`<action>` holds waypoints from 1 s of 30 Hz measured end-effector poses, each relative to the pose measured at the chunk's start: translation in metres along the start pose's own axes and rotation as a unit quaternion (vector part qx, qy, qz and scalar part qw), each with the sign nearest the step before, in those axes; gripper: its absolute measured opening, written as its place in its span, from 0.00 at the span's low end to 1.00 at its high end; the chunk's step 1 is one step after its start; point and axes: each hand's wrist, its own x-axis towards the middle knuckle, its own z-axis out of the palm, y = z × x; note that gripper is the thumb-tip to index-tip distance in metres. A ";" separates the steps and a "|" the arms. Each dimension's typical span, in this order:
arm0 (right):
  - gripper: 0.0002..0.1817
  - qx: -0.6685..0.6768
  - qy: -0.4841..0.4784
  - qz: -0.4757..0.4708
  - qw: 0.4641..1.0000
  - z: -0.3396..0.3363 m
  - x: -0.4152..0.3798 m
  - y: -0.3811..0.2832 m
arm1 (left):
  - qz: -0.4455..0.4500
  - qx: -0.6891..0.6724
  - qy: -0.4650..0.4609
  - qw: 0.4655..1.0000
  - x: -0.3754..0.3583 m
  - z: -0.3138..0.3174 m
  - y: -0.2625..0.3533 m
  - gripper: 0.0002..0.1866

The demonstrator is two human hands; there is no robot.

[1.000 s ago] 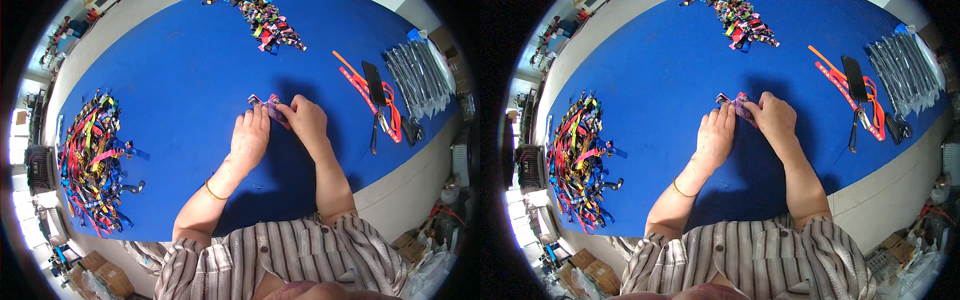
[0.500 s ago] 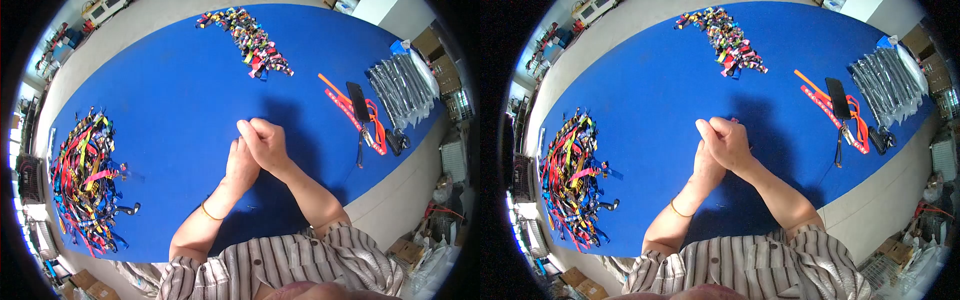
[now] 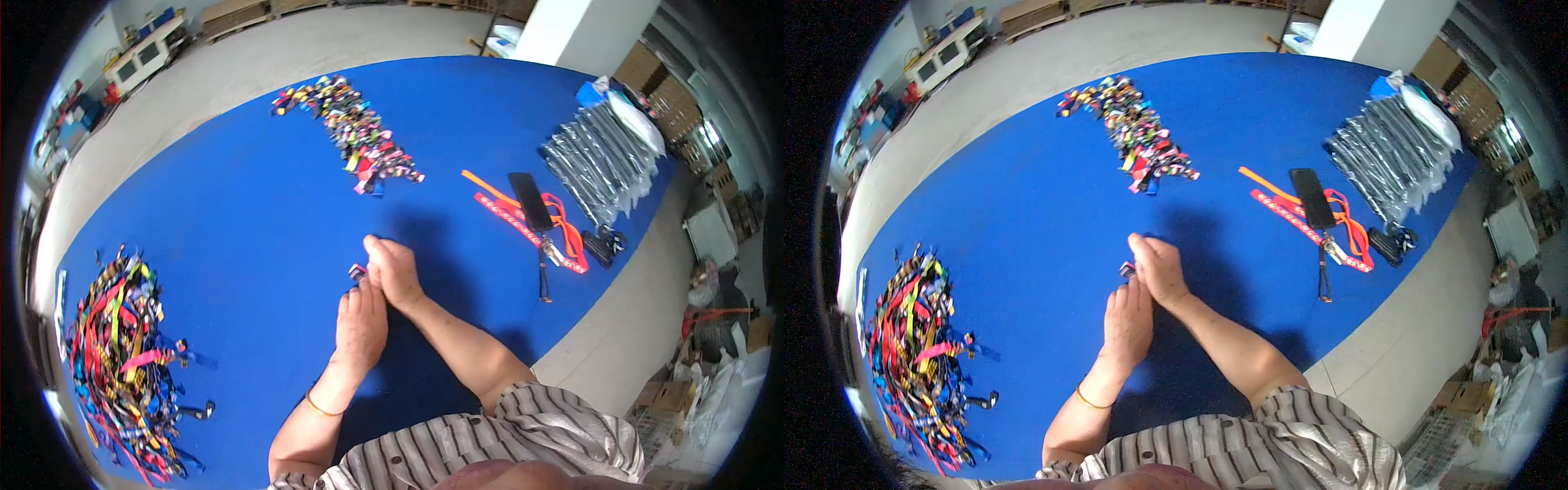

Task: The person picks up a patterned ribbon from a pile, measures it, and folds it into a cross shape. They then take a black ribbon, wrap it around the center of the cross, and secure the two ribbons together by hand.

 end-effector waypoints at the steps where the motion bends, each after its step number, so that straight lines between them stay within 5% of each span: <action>1: 0.26 0.031 -0.007 0.009 0.999 -0.002 0.002 0.004 | -0.003 -0.010 -0.003 1.000 0.000 0.001 -0.001 0.30; 11: 0.24 0.086 -0.020 0.030 0.996 -0.006 0.003 0.006 | -0.042 -0.109 -0.007 0.993 -0.001 0.005 -0.007 0.30; 30: 0.23 0.113 -0.045 -0.011 0.992 -0.011 0.007 0.017 | -0.051 -0.036 0.017 0.998 0.005 0.000 -0.001 0.26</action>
